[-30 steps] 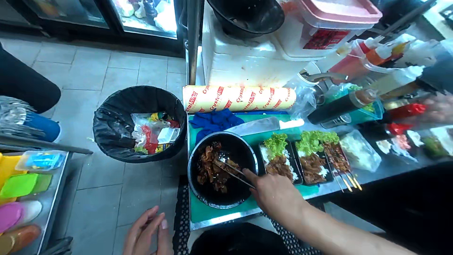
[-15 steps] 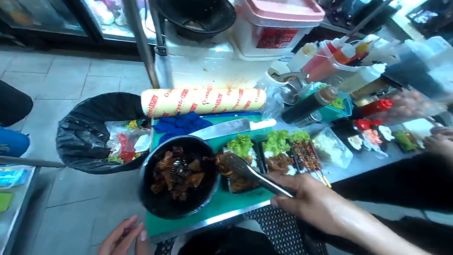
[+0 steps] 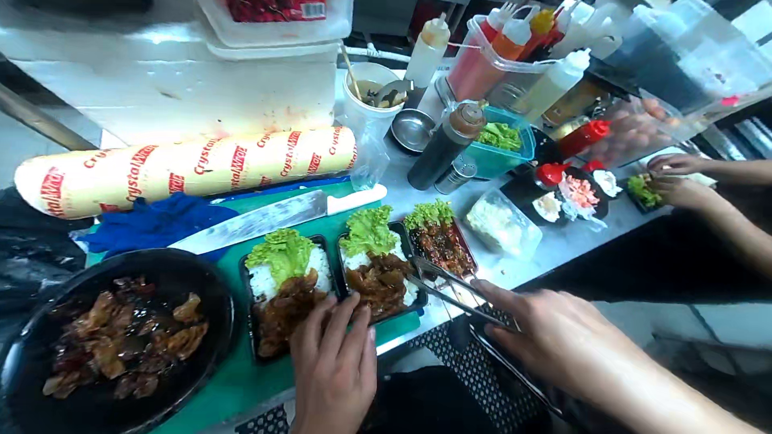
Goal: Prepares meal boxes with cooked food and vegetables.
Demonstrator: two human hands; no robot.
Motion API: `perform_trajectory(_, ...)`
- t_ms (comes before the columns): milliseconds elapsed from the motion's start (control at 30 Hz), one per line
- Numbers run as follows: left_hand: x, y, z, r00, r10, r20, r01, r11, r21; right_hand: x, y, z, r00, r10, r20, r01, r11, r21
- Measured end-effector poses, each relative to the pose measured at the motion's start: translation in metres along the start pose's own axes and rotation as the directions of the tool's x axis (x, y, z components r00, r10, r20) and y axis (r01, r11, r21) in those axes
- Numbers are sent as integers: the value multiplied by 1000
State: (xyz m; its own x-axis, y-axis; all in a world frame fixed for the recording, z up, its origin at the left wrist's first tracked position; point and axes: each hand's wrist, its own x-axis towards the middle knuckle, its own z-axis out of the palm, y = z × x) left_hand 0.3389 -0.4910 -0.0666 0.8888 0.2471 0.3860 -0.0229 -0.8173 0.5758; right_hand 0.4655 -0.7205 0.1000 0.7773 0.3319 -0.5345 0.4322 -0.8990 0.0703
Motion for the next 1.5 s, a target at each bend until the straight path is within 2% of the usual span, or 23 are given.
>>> perform_trajectory(67,8,5,8,1000,-3,24,2,998,62,0,7,7,977,-116,-179,108,992,-58)
perform_trajectory(133,14,7,12,997,24,78,-34,992,125,9,2,16,924,-249,-289,220,967,-129)
perform_trajectory(200,19,6,13,990,64,122,-84,983,165,20,-4,21,889,-345,-300,289,933,-217)
perform_trajectory(267,23,2,10,985,91,146,-117,976,183,21,-4,18,887,-384,-255,302,902,-307)
perform_trajectory(367,27,-3,5,984,105,145,-131,973,189,8,0,-7,923,-358,-142,276,872,-403)
perform_trajectory(467,31,-6,3,986,115,119,-134,977,164,2,-8,-22,911,-375,-174,275,864,-422)
perform_trajectory(633,31,-12,-5,983,154,103,-167,978,126,8,-12,-17,932,-356,-67,302,865,-400)
perform_trajectory(733,23,-14,-8,979,162,125,-175,979,108,-3,5,-20,919,-366,-146,286,875,-390)
perform_trajectory(933,38,-7,2,967,179,182,-205,969,137,14,-2,-14,965,-262,16,251,902,-351)
perform_trajectory(1067,65,-9,12,954,179,242,-224,959,175,17,6,-26,965,-249,-86,211,925,-316)
perform_trajectory(1133,72,-9,17,949,194,249,-238,957,163,24,3,-28,976,-205,-78,175,943,-284)
perform_trajectory(1300,80,-6,23,973,172,151,-201,958,205,36,-4,-18,980,-199,13,196,953,-232)
perform_trajectory(1500,91,3,27,992,34,121,-67,955,288,22,4,-29,981,-157,113,178,962,-207)
